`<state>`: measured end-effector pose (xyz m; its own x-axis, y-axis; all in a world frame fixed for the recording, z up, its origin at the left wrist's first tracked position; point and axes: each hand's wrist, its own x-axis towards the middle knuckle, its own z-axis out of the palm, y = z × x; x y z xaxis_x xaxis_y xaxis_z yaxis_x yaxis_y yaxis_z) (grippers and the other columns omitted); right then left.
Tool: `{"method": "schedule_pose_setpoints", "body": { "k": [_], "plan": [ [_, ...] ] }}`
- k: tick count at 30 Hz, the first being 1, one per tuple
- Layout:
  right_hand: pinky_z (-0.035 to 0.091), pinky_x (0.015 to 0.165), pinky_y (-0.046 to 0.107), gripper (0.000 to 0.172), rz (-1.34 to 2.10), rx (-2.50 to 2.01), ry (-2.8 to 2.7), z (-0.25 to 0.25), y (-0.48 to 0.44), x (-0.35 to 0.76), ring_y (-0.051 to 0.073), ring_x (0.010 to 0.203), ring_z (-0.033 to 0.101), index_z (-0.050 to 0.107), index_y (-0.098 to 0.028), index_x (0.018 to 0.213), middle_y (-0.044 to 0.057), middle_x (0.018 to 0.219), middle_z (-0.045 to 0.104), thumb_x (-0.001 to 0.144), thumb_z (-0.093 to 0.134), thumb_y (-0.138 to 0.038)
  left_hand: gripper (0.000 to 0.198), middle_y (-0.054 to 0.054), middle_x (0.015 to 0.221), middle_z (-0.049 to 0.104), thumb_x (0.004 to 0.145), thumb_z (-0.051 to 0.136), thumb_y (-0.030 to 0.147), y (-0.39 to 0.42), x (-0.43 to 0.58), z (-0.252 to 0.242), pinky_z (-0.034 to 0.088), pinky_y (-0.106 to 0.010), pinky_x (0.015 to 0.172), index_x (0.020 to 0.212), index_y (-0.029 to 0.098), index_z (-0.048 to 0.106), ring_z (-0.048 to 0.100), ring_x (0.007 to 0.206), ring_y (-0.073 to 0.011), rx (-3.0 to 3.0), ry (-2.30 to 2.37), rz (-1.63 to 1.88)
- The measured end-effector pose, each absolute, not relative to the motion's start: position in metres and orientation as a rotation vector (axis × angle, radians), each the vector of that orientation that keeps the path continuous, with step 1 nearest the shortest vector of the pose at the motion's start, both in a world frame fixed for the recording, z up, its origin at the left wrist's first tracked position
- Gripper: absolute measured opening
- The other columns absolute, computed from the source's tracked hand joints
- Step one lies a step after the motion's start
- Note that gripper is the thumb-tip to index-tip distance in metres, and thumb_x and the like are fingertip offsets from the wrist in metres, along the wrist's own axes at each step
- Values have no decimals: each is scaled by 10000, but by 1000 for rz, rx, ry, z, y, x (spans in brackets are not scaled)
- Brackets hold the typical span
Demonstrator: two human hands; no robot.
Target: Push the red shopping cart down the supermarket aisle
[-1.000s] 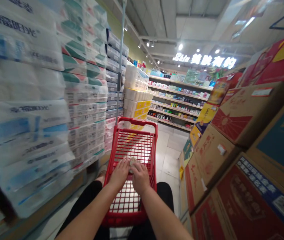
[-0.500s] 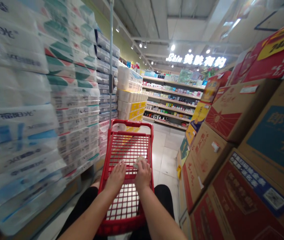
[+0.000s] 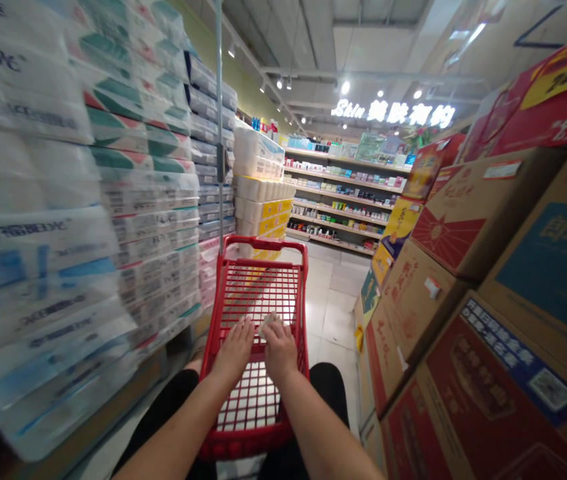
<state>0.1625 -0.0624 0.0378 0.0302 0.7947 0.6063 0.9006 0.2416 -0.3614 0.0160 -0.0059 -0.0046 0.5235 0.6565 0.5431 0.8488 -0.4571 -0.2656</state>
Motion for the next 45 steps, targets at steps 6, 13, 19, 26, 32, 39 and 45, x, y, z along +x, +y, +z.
{"method": "schedule_pose_setpoints", "body": {
  "k": [6, 13, 19, 26, 32, 39, 45],
  "plan": [
    [414, 958, 402, 495, -184, -1723, -1391, 37, -57, 162, 262, 1178, 495, 593, -184, 1227, 126, 1294, 571, 777, 452, -32, 596, -154, 1490, 417, 832, 290, 2, -6, 16, -5, 350, -433, 1138, 1386, 107, 484, 355, 1399, -249, -2273, -1265, -459],
    [402, 974, 407, 513, -180, -1602, -1610, 32, -62, 162, 254, 1198, 494, 571, -210, 1260, 103, 1285, 594, 780, 473, -57, 596, -155, 1517, 370, 856, 305, 59, -11, 17, 1, 270, -537, 1154, 1433, 147, 422, 304, 1425, -274, -2351, -1312, -440],
    [408, 973, 377, 505, -147, -1509, -1750, 33, -65, 162, 226, 1151, 517, 614, -251, 1203, 56, 1256, 614, 772, 465, -33, 627, -116, 1558, 293, 862, 242, 45, -18, 20, 3, 143, -707, 1110, 1451, 203, 388, 242, 1448, -298, -2337, -1384, -366],
    [396, 1032, 465, 539, -147, -1656, -1474, 28, -61, 161, 278, 1261, 462, 537, -123, 1299, 164, 1339, 549, 775, 453, -34, 602, -124, 1543, 328, 863, 280, 64, -22, 18, 11, 223, -634, 1127, 1442, 169, 406, 281, 1433, -296, -2360, -1365, -343],
    [411, 1063, 417, 649, -105, -1451, -1721, 20, -60, 160, 235, 1298, 456, 463, -175, 1375, 125, 1372, 532, 745, 463, -17, 597, -138, 1523, 365, 842, 327, 79, -23, 15, 15, 264, -556, 1146, 1422, 159, 442, 303, 1425, -286, -2381, -1332, -379],
    [433, 1038, 399, 560, -120, -1377, -1758, 21, -58, 162, 219, 1227, 503, 562, -216, 1271, 91, 1308, 573, 759, 457, -14, 662, -147, 1541, 322, 795, 353, 69, -26, 14, 22, 228, -588, 1145, 1450, 159, 391, 276, 1437, -290, -2434, -1357, -373],
    [457, 992, 413, 451, -133, -1537, -1601, 25, -60, 161, 235, 1186, 524, 568, -190, 1245, 114, 1279, 588, 812, 499, -83, 733, -145, 1579, 228, 755, 374, 43, -28, 13, 20, 151, -678, 1116, 1476, 166, 333, 211, 1456, -317, -2403, -1434, -310]
  ]
}}
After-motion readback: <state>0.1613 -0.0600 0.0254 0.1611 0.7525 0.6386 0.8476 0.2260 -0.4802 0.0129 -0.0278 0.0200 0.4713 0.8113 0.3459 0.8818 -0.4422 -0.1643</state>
